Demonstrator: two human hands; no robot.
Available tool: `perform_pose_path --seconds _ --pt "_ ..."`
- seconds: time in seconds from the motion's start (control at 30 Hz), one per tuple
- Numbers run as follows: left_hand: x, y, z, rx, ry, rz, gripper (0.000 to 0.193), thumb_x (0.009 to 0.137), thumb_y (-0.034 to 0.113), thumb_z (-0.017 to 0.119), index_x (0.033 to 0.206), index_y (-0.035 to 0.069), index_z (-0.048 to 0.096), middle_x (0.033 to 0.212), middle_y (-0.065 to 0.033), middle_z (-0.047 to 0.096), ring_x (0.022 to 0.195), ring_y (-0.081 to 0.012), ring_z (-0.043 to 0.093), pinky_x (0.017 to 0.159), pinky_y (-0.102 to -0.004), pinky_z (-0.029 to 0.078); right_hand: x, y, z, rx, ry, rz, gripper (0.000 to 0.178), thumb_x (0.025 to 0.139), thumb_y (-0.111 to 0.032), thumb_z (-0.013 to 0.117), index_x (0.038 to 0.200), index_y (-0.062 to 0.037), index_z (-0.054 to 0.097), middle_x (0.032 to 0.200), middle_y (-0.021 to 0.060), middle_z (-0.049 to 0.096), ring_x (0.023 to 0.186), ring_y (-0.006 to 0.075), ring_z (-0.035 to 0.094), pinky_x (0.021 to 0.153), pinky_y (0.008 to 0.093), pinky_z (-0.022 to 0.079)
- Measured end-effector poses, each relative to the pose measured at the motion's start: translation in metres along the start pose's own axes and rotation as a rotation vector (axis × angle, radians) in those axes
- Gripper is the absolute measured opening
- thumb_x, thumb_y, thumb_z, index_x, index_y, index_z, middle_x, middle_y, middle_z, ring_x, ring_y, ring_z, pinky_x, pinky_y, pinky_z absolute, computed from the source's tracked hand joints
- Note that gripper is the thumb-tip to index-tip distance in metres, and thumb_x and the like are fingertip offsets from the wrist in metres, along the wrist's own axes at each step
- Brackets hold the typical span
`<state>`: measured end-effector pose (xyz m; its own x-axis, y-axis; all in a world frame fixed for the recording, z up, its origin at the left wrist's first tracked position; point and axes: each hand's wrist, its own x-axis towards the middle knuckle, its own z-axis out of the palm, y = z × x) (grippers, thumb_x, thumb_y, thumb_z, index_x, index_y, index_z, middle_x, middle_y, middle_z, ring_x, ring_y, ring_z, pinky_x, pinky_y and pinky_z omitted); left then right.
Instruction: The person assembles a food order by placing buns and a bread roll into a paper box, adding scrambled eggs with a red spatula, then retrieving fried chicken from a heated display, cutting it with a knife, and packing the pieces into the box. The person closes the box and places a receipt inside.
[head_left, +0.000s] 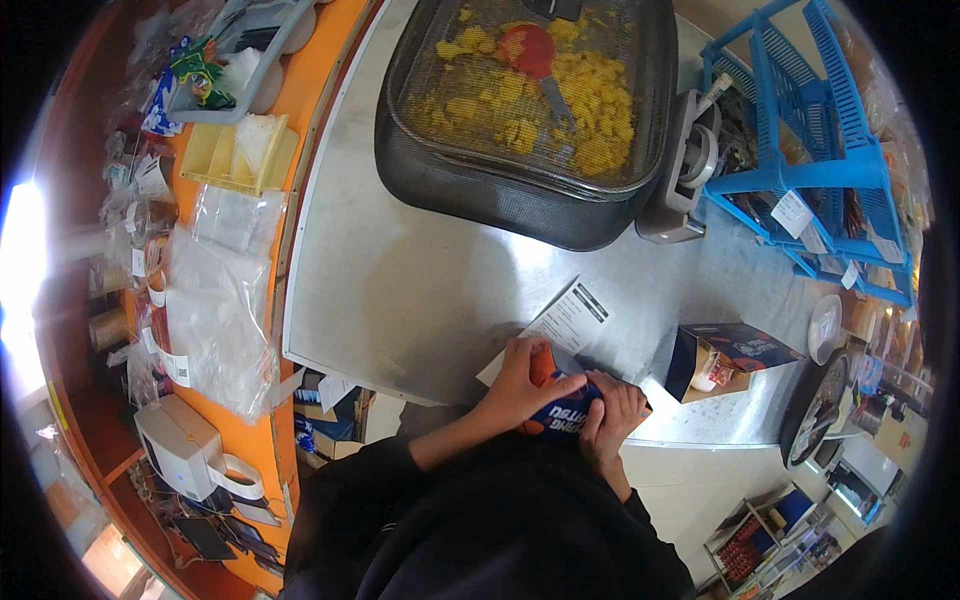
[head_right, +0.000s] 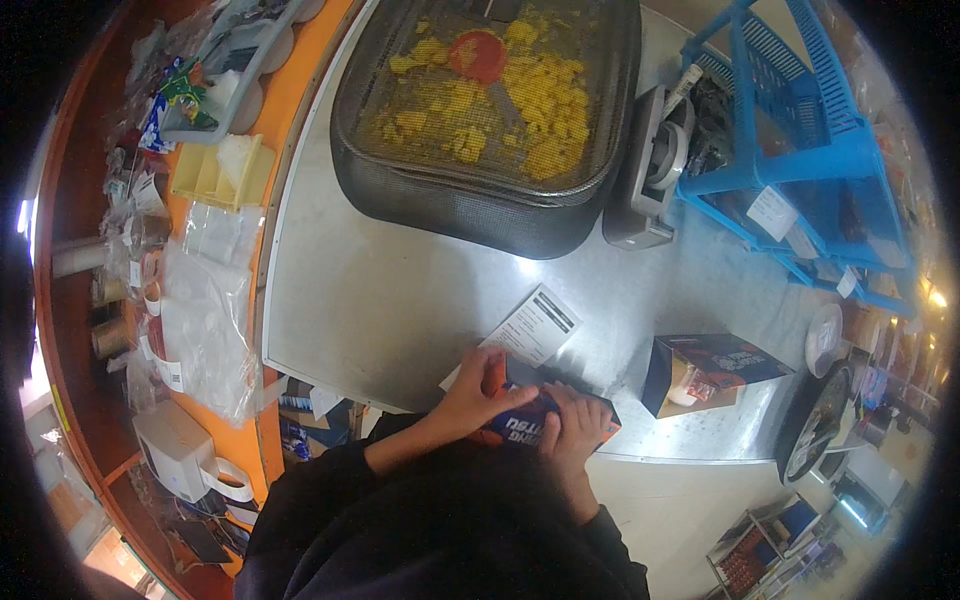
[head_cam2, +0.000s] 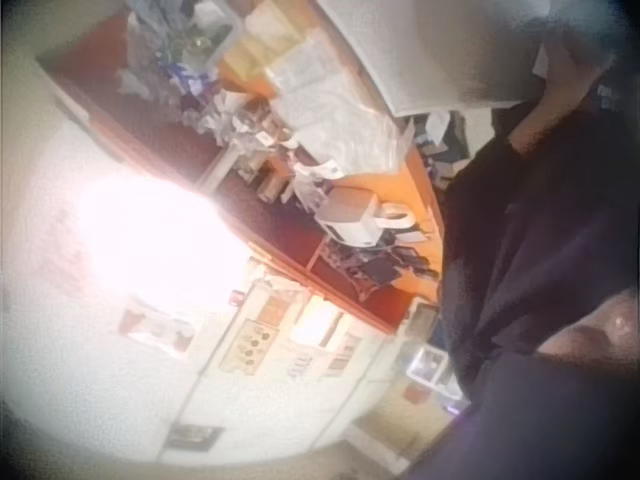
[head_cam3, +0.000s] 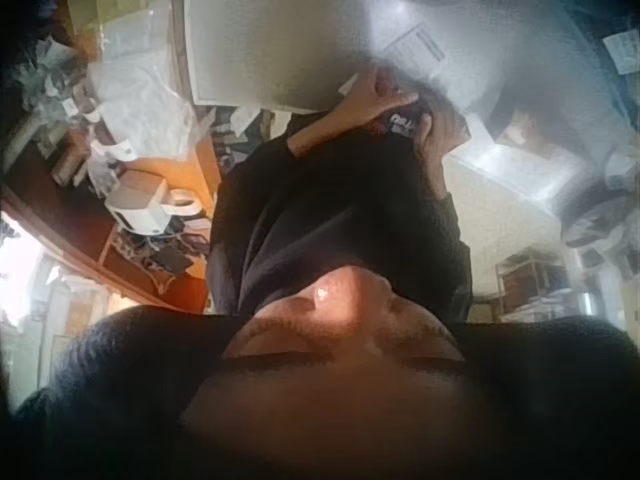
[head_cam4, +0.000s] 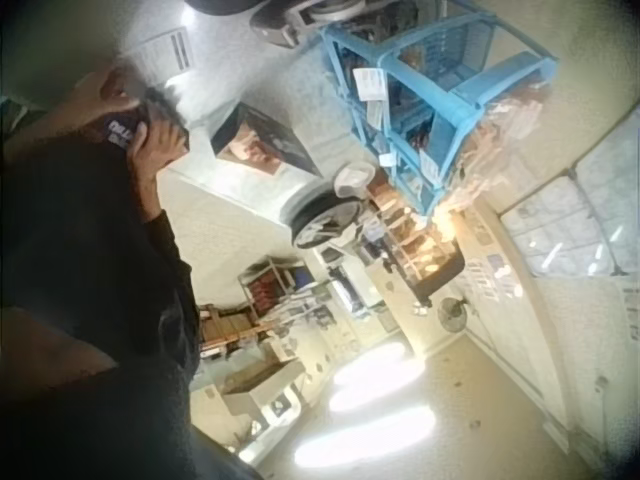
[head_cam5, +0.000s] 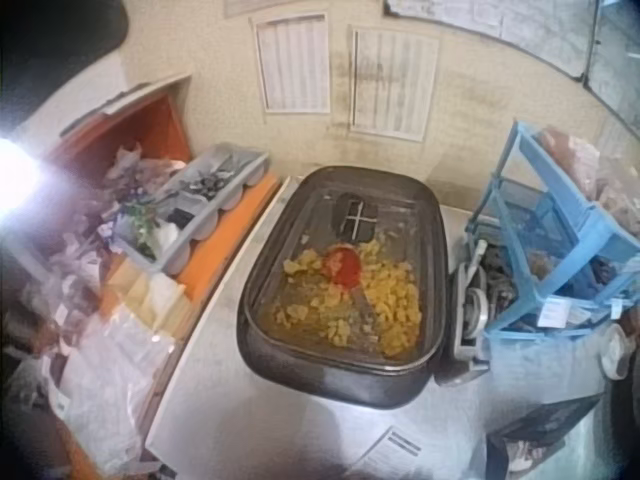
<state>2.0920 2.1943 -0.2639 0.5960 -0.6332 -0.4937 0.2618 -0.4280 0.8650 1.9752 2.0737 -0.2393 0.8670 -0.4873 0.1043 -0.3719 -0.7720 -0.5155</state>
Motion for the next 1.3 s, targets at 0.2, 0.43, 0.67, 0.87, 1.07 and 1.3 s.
perform_pose_path --seconds 0.2,0.43,0.67,0.87,1.07,1.3 --pt "-0.015 0.010 0.005 0.122 0.106 0.239 0.072 0.077 0.033 0.073 0.129 -0.003 0.036 0.122 -0.0205 0.036 0.112 -0.0318 0.038 0.097 -0.0427 0.032 0.012 0.001 -0.007 -0.041 -0.163 0.121 0.032 0.091 -0.020 0.044 0.115 -0.0052 0.059 0.113 0.0121 0.060 0.101 0.0288 0.052 0.093 0.0417 0.032" --pt "-0.076 0.013 -0.096 0.509 0.636 0.192 0.062 0.079 0.022 0.068 0.132 0.006 0.041 0.138 -0.0203 0.034 0.132 -0.0380 0.025 0.108 -0.0471 0.019 0.027 -0.023 -0.028 0.153 0.113 0.028 0.028 0.072 -0.020 0.074 0.097 -0.0113 0.067 0.110 0.0113 0.057 0.105 0.0306 0.049 0.094 0.0428 0.034" --pt "-0.212 -0.070 -0.157 0.469 1.513 -0.137 0.052 0.083 0.019 0.064 0.129 0.006 0.043 0.134 -0.0186 0.039 0.129 -0.0346 0.030 0.107 -0.0442 0.020 0.031 -0.064 0.001 0.445 -0.162 -0.297 0.016 0.063 -0.018 0.078 0.070 -0.0101 0.066 0.094 0.0057 0.056 0.096 0.0244 0.050 0.084 0.0381 0.038" --pt "-0.326 -0.120 -0.162 0.400 1.791 -0.274 0.056 0.085 0.020 0.064 0.132 0.003 0.038 0.134 -0.0180 0.036 0.129 -0.0339 0.029 0.107 -0.0442 0.020 0.020 -0.132 0.042 0.655 -0.411 -0.395 0.028 0.089 -0.015 0.050 0.067 -0.0065 0.065 0.081 0.0068 0.053 0.082 0.0229 0.048 0.073 0.0343 0.038" --pt "-0.407 -0.240 -0.213 -0.107 1.965 -0.249 0.076 0.078 0.018 0.074 0.137 -0.001 0.029 0.135 -0.0197 0.036 0.124 -0.0290 0.038 0.103 -0.0387 0.031 -0.027 -0.211 0.071 0.731 -0.439 -0.531 0.039 0.092 -0.017 0.040 0.064 -0.0059 0.066 0.069 0.0080 0.053 0.072 0.0244 0.050 0.066 0.0342 0.040" --pt "-0.434 -0.290 -0.273 -1.049 1.264 0.201 0.037 0.080 0.001 0.069 0.114 0.003 0.056 0.104 -0.0054 0.067 0.093 -0.0138 0.063 0.087 -0.0298 0.048 -0.103 -0.332 0.133 0.748 -0.523 -0.875 0.034 0.093 -0.018 0.043 0.076 -0.0035 0.069 0.070 0.0093 0.059 0.068 0.0262 0.053 0.065 0.0358 0.041"
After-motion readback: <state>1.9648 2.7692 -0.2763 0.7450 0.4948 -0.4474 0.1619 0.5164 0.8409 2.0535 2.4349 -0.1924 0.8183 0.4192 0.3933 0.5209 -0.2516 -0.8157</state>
